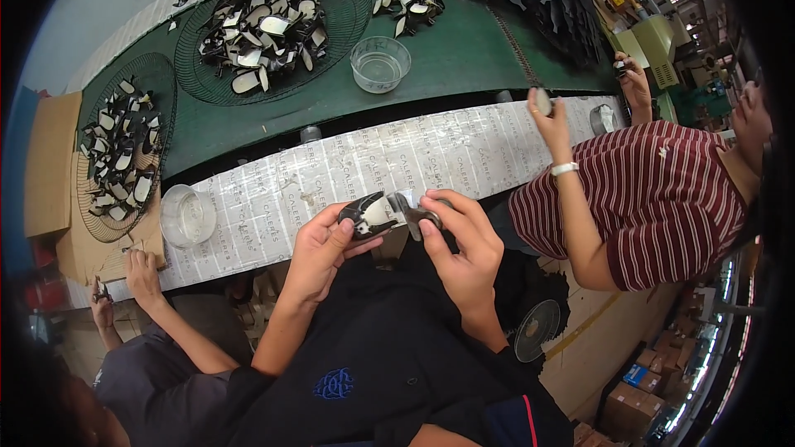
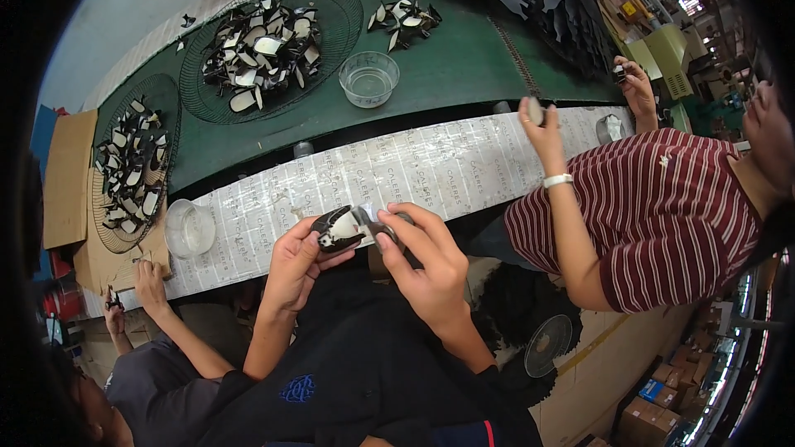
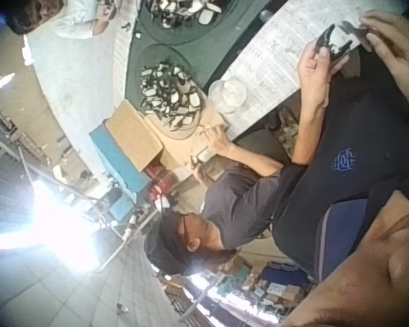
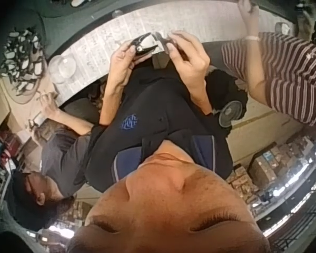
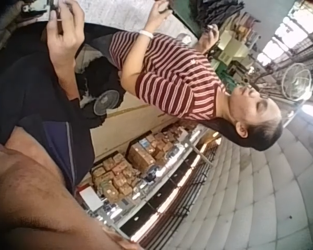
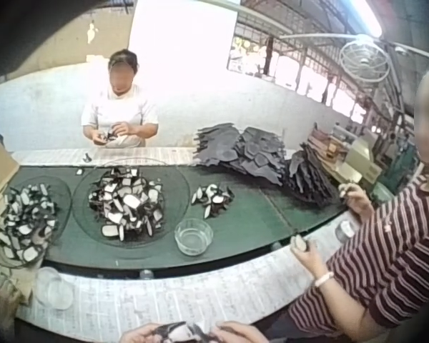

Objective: Assemble shoe upper components by applying adhesive and attaching linings or reinforcements.

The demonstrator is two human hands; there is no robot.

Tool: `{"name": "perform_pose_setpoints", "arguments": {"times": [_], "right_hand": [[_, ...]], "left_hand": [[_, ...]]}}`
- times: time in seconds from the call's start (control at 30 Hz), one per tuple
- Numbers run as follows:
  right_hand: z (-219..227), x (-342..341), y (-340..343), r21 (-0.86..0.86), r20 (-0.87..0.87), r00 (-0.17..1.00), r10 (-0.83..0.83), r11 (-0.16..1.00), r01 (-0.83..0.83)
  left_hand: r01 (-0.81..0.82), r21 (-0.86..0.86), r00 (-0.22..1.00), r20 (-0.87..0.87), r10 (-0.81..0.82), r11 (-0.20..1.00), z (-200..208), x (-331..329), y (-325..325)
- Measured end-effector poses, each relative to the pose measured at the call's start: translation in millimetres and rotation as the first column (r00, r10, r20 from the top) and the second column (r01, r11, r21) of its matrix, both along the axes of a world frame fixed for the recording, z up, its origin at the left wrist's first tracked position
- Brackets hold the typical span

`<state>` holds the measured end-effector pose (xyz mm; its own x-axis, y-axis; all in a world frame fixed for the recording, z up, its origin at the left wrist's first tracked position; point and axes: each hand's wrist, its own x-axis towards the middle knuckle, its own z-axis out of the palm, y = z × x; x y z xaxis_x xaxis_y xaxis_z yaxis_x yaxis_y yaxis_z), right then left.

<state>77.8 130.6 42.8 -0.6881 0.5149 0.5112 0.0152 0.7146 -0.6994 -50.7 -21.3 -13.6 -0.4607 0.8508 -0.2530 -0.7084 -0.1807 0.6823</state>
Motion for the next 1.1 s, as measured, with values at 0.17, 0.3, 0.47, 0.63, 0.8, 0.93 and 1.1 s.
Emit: {"name": "perform_pose_setpoints", "arguments": {"times": [0.17, 0.3, 0.47, 0.63, 0.8, 0.93, 1.1], "right_hand": [[3.3, 4.5, -7.1, -0.241, -0.003, 1.0, -0.005, 0.97, 0.004], [3.2, 3.4, -13.2, -0.279, -0.019, 0.999, 0.044, 0.959, -0.048], [-5.8, -3.4, -15.0, -0.066, -0.013, 0.998, 0.069, 0.995, -0.069], [-9.9, -7.8, -16.0, -0.097, -0.007, 0.995, 0.104, 0.99, -0.104], [-14.0, -7.9, -14.6, -0.043, 0.015, 0.996, 0.091, 0.995, -0.09], [-16.5, -8.2, -9.7, 0.089, 0.014, 1.0, 0.011, 0.996, -0.012], [-16.0, -7.0, -7.8, 0.122, -0.008, 1.0, -0.004, 0.993, 0.005]], "left_hand": [[0.008, 0.066, 0.997, 0.08, -0.013, 0.998, 2.4, -0.1, 0.8], [-0.019, 0.084, 0.996, 0.091, 0.011, 0.996, -0.4, 0.8, 1.4], [-0.034, 0.045, 0.994, 0.105, 0.029, 0.998, -0.6, 1.3, 4.2], [-0.053, -0.002, 0.993, 0.11, 0.053, 0.999, 0.7, 1.3, 6.2], [-0.074, 0.011, 0.993, 0.095, 0.072, 0.997, -3.4, 1.0, 6.5], [-0.077, -0.007, 0.992, 0.1, 0.077, 0.997, 1.1, 0.5, 9.4], [-0.049, -0.012, 0.991, 0.123, 0.05, 0.999, 0.7, 1.4, 10.3]]}}
